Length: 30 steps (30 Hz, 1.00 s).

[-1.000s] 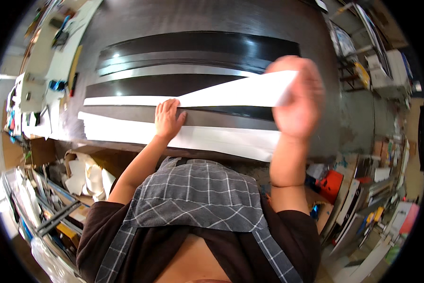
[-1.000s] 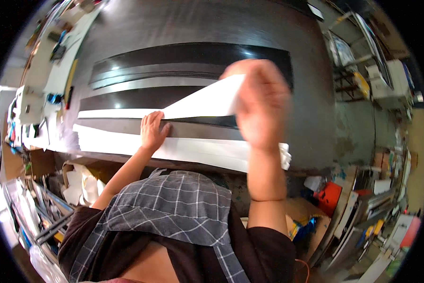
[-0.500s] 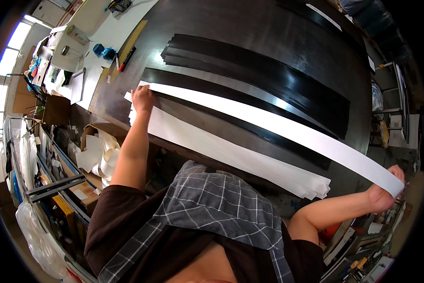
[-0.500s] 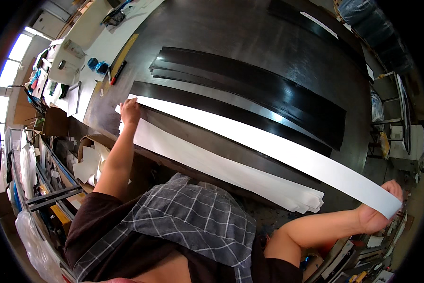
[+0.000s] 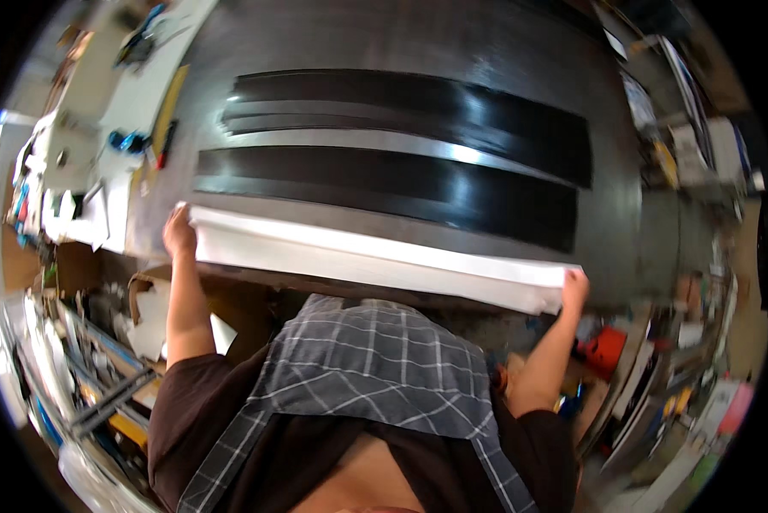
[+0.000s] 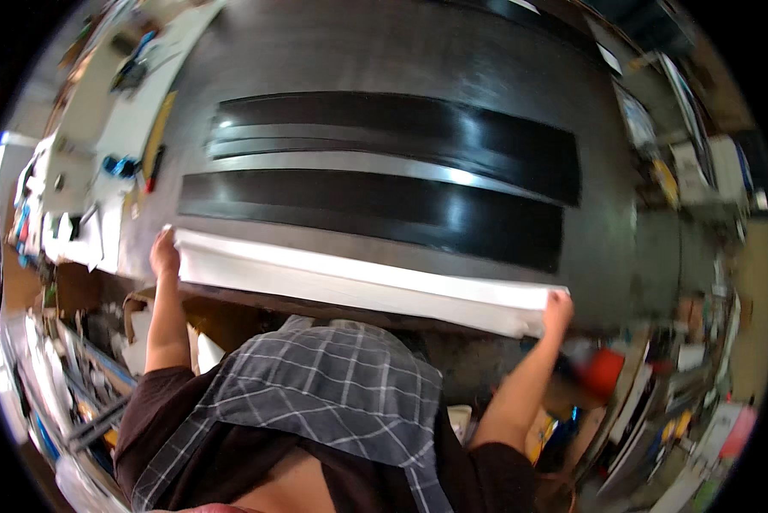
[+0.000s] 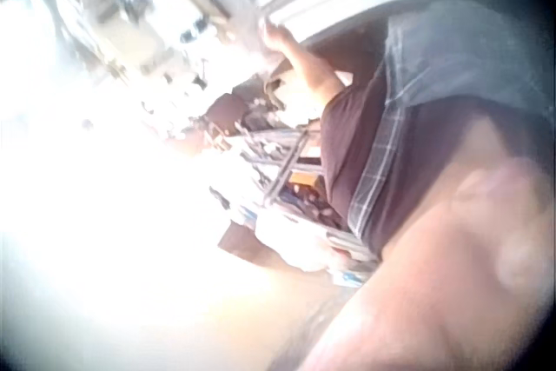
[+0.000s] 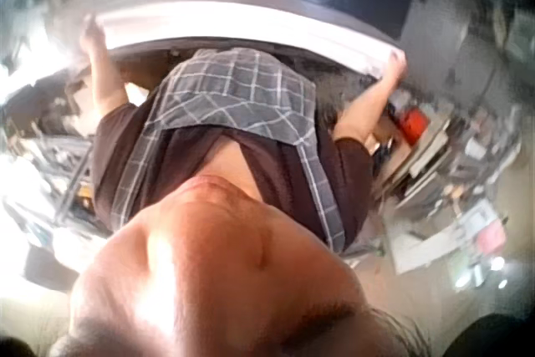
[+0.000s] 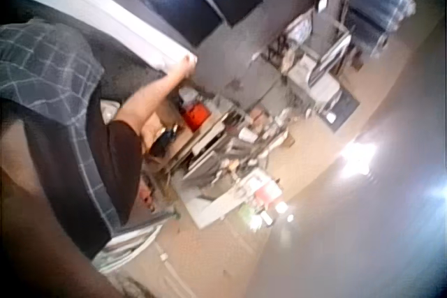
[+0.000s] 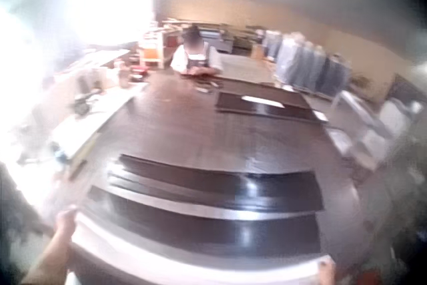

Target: The person applies white tape to the edges of long, dark, curved panels on a workbench. They smooth the tape down by hand and occasionally use a machine to process the panels.

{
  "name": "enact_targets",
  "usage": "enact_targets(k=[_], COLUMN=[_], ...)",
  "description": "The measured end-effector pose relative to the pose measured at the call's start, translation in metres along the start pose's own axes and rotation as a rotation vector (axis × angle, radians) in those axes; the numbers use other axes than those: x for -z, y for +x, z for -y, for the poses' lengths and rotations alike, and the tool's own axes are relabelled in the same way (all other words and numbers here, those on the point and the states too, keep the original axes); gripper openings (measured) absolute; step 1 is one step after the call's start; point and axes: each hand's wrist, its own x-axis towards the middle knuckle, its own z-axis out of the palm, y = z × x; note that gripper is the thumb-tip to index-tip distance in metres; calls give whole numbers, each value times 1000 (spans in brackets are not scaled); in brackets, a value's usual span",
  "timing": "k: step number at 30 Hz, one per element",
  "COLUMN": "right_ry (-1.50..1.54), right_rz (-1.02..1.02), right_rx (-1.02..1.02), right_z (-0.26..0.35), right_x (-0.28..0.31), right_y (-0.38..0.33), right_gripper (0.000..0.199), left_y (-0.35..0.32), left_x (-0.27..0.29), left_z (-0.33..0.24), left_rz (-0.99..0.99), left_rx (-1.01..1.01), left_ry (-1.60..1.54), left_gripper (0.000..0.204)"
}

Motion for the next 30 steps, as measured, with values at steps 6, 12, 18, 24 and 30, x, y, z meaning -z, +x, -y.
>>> enact_targets(k=[6, 12, 18, 24, 30], right_ry=[-31, -51, 97, 636, 982], right_rz=[-247, -121, -276, -148, -302], right_rx=[5, -75, -9, 222, 16], right_z=[48, 78, 118, 123, 120], right_x=[-3, -20, 29, 86, 51], right_y=[39, 72, 38, 47, 127], right_gripper=[36, 34, 27, 31, 32], left_y=[-64, -176, -212, -218, -172], left_x=[-32, -11, -13, -12, -25], left_z=[-110, -358, -397, -410, -471], left_rz=[-268, 149, 236, 256, 86], left_rx=[-301, -830, -808, -773, -812], left_ry=[-196, -214, -221, -245, -237], left_gripper=[64, 75, 70, 71, 71])
